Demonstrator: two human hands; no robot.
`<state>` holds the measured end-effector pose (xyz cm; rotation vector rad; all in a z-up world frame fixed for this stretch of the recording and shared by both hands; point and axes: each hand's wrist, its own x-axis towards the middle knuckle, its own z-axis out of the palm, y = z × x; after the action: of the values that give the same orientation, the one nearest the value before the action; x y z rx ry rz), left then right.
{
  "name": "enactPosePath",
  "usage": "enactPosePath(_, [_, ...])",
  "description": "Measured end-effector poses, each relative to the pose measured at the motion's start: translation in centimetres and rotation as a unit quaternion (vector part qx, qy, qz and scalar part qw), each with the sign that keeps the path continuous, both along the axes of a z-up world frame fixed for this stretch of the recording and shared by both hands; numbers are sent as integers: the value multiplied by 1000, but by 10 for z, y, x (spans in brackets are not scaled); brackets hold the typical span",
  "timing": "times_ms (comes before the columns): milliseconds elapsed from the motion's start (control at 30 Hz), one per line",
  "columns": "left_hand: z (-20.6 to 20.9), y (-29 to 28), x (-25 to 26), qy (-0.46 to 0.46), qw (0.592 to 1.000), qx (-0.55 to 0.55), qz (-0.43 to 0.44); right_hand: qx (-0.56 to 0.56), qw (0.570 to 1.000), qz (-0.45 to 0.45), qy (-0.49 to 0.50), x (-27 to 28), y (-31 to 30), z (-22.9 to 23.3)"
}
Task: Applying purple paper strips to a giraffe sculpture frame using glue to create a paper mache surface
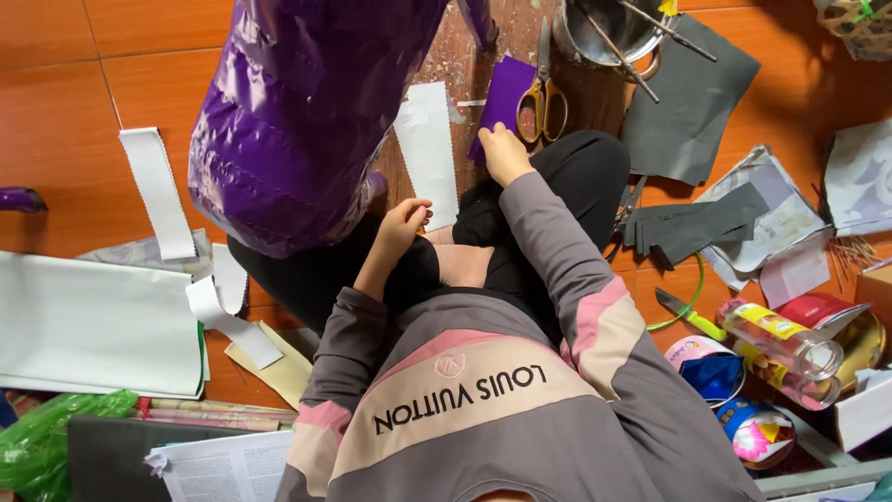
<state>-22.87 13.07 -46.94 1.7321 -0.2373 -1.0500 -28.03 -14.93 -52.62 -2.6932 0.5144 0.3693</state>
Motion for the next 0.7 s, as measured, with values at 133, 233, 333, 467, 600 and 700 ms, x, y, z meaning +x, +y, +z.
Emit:
enactPosePath(133, [13, -18, 1, 4, 1000, 12, -8, -80, 996, 15, -44, 0, 10, 29])
enactPosePath(233, [10, -31, -6, 30, 999, 21, -13, -144, 986, 34, -77, 0, 20, 29])
enactPosePath(333, [8, -39, -11, 34, 999, 24, -29, -204, 972, 42, -110, 6, 19, 4])
enactPosePath(467, [22, -36, -9, 8, 999, 38, -37, -243, 958, 22, -149, 13, 3, -8])
enactPosePath(600, [74, -47, 13, -73, 995, 42, -53, -139, 976, -23, -163, 16, 17, 91])
enactPosePath(700, [79, -68, 27, -194, 973, -74, -102, 70, 996, -15, -50, 7, 24, 152])
